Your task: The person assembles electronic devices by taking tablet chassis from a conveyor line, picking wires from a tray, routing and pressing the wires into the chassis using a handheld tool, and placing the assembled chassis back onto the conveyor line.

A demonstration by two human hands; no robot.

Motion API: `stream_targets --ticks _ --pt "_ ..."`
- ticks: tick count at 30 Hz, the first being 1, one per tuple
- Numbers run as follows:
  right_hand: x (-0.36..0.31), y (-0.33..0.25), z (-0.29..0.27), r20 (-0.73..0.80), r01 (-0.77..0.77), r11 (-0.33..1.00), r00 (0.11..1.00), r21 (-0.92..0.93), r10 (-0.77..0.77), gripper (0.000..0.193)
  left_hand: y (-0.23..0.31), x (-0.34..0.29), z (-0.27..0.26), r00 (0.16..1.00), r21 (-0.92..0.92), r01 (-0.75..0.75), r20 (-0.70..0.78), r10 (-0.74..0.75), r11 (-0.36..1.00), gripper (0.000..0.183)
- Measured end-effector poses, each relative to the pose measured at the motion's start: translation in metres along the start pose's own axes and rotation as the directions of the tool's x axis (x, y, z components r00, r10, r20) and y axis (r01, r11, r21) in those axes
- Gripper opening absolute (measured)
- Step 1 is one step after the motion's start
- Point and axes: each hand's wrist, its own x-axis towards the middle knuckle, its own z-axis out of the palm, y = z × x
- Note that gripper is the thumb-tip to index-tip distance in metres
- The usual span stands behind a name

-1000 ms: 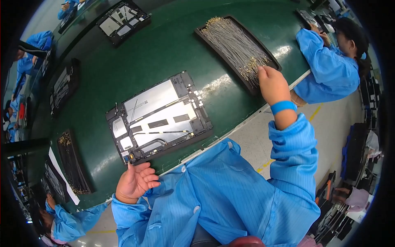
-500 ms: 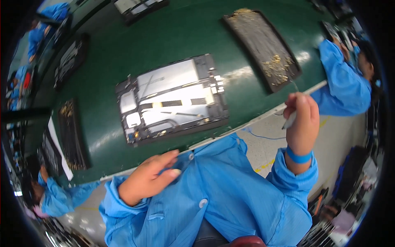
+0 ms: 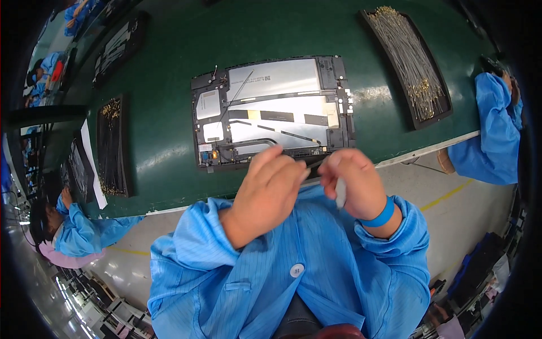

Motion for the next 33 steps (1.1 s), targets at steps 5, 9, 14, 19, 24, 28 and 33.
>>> stream_targets --ticks 5,9,14,19,24,28,33 --pt "0.009 -0.011 0.010 -0.393 0.239 0.960 0.905 0.148 -0.164 0.024 -0.010 0.009 0.007 0.998 0.182 0.019 -0.070 -0.007 0.983 0.019" --pt "0.011 -0.020 0.007 -0.431 0.367 0.924 0.855 0.112 -0.287 0.036 -0.015 -0.001 -0.006 0.997 0.289 -0.021 0.078 -0.001 0.957 0.024" --pt "0.016 -0.017 0.011 -0.485 0.492 0.854 0.795 0.166 -0.364 0.037 -0.023 -0.007 -0.010 0.995 0.285 -0.055 0.094 0.029 0.957 0.022" --pt "0.029 0.005 0.010 -0.312 0.706 0.624 0.542 -0.335 -0.780 0.031 -0.026 -0.007 -0.011 0.992 0.288 -0.080 0.117 0.048 0.954 0.023" --pt "0.038 0.018 0.007 -0.210 0.732 0.504 0.462 -0.458 -0.862 0.029 -0.026 -0.007 -0.010 0.993 0.293 -0.080 0.111 0.049 0.953 0.023" --pt "0.038 0.019 0.006 -0.193 0.736 0.511 0.479 -0.443 -0.856 0.028 -0.026 -0.007 -0.010 0.994 0.288 -0.067 0.105 0.038 0.955 0.024" --pt "0.036 0.018 0.007 -0.220 0.709 0.570 0.530 -0.415 -0.819 0.028 -0.027 -0.008 -0.009 0.994 0.290 -0.068 0.100 0.040 0.955 0.024"
